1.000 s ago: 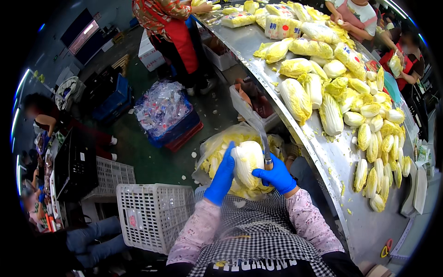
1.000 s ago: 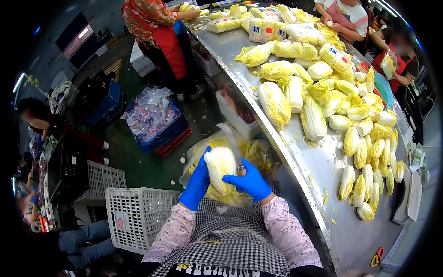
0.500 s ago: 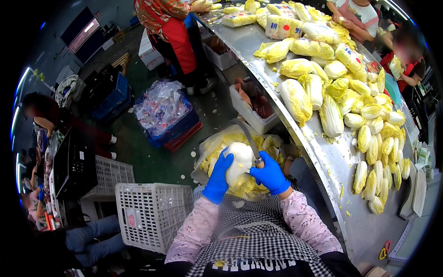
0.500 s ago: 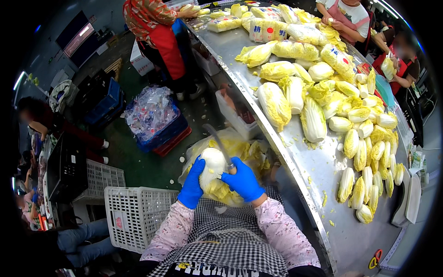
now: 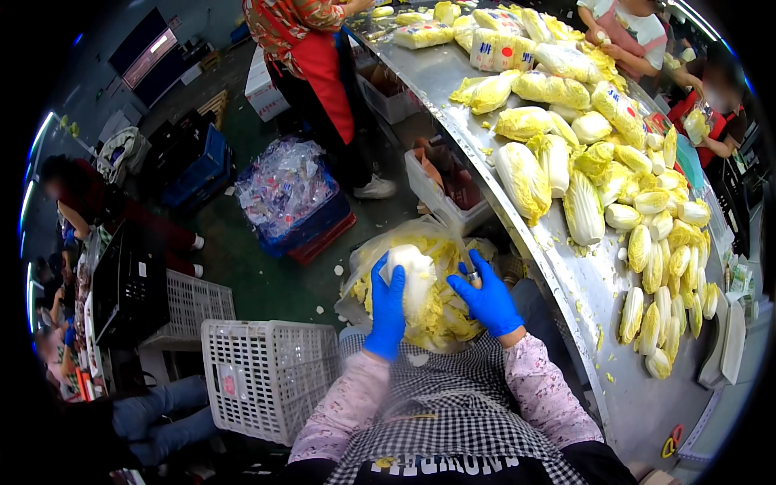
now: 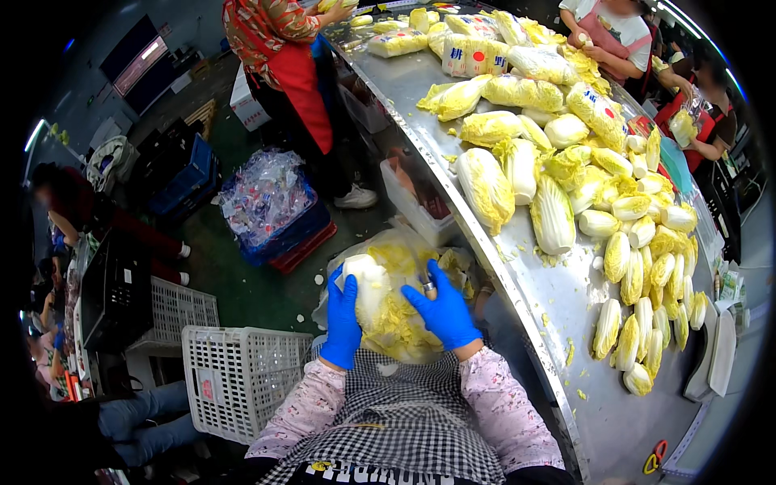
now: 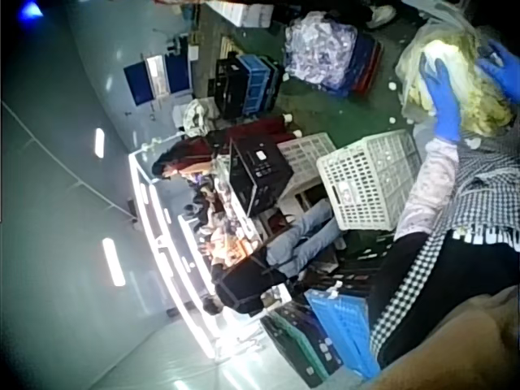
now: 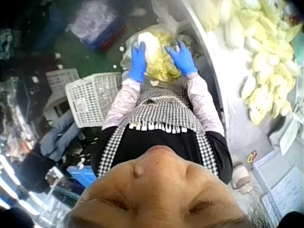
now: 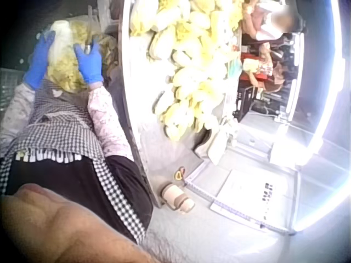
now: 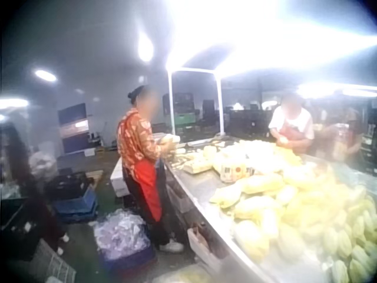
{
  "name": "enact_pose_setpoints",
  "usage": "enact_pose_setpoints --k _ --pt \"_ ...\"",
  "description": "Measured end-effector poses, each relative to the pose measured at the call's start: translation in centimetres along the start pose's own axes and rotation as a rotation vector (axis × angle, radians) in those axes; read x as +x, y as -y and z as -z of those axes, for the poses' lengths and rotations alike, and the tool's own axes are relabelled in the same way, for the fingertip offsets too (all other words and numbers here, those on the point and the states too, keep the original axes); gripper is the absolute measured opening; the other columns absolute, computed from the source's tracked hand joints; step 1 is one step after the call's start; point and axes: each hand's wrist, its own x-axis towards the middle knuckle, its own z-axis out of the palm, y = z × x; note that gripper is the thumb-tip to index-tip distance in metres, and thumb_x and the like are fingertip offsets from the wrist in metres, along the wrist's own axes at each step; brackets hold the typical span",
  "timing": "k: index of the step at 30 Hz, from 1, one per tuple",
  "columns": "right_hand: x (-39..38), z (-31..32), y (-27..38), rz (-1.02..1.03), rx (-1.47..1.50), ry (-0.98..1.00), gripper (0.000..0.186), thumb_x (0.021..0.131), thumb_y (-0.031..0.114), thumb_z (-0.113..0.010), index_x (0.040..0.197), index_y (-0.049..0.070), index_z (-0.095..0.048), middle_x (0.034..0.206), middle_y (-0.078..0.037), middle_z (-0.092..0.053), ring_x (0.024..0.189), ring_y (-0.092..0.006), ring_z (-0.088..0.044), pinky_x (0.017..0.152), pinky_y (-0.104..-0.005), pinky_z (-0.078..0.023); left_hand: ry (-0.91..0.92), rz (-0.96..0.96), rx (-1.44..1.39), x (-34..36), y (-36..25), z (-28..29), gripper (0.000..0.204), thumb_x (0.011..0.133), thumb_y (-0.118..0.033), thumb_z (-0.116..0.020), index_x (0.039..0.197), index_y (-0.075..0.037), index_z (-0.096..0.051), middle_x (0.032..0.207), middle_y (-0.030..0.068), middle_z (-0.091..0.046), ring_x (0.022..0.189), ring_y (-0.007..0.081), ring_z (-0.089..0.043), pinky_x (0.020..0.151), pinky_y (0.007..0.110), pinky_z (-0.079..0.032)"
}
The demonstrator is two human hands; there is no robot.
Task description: The person uses a knife to trim the base of napa cabbage heads and places them on a metal table. The person also handles plastic packaging and places trimmed cabbages into a white crate. Other workers are visible in the background performing similar tasks.
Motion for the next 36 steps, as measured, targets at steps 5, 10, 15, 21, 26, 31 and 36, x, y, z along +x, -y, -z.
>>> enact_pose_setpoints --k 5,10,15,21,26,31,36 --pt "-1.7 -1.7 4.3 -0.045 0.168 0.198 0.079 0.076 0.032 -0.076 0.135 -0.001 -0.036 0.101 -0.015 -0.061 0.070 -0.0157 -0.062 0.054 -0.0259 -0.050 0.163 -0.021 0.042 -0.5 -0.4 -0.8 0.053 0.095 -0.025 -0.051 0.140 -0.006 -0.030 0.139 0.0144 -0.037 0.127 0.0252 -0.038 0.105 0.035 -0.034" --pt "-1.1 0.4 3.2 -0.256 0.511 0.216 0.062 0.077 0.025 -0.076 0.127 0.002 -0.046 0.086 -0.005 -0.061 0.058 -0.0061 -0.053 0.043 -0.0184 -0.042 0.154 -0.301 0.483 0.6 -2.6 -0.4 0.061 0.093 -0.023 -0.055 0.144 -0.006 -0.026 0.142 0.0128 -0.035 0.132 0.0251 -0.033 0.109 0.035 -0.029" --pt "-1.7 0.8 3.7 -0.190 0.419 0.237 0.059 0.078 0.027 -0.075 0.124 0.002 -0.048 0.086 -0.005 -0.061 0.059 -0.0058 -0.053 0.045 -0.0191 -0.043 0.425 0.215 0.032 -0.2 -2.6 -1.0 0.065 0.087 -0.023 -0.065 0.139 -0.004 -0.032 0.135 0.0136 -0.042 0.125 0.0258 -0.041 0.105 0.034 -0.034" --pt "-1.8 1.8 4.1 -0.204 0.197 0.283 0.065 0.076 0.033 -0.076 0.125 0.002 -0.047 0.092 -0.009 -0.063 0.068 -0.0129 -0.060 0.055 -0.0248 -0.050 0.308 0.051 0.207 -1.3 -1.9 -1.7 0.063 0.084 -0.020 -0.067 0.135 -0.005 -0.034 0.127 0.0123 -0.047 0.115 0.0240 -0.049 0.098 0.033 -0.042" --pt "-0.6 0.9 0.9 0.203 -0.151 -0.021 0.081 0.071 0.040 -0.079 0.130 0.000 -0.042 0.112 -0.021 -0.060 0.100 -0.0297 -0.062 0.082 -0.0359 -0.050 0.193 -0.011 0.153 -1.1 -1.9 -1.3 0.062 0.086 -0.022 -0.066 0.135 -0.004 -0.032 0.127 0.0134 -0.045 0.117 0.0247 -0.047 0.097 0.033 -0.042" --pt "-1.5 0.2 4.0 0.286 -0.022 0.111 0.082 0.067 0.041 -0.081 0.126 -0.002 -0.045 0.115 -0.022 -0.059 0.106 -0.0299 -0.059 0.087 -0.0368 -0.048 0.225 0.104 0.133 -1.5 -1.6 -1.6 0.053 0.095 -0.033 -0.051 0.136 -0.005 -0.032 0.127 0.0108 -0.046 0.114 0.0209 -0.048 0.097 0.032 -0.041" --pt "-1.4 0.1 3.5 0.090 -0.072 0.204 0.072 0.067 0.044 -0.080 0.114 -0.002 -0.051 0.098 -0.021 -0.064 0.089 -0.0286 -0.065 0.076 -0.0352 -0.052 0.231 -0.027 0.124 -2.1 -2.0 -1.9 0.056 0.085 -0.020 -0.067 0.131 -0.003 -0.039 0.126 0.0138 -0.047 0.114 0.0242 -0.049 0.096 0.035 -0.042"
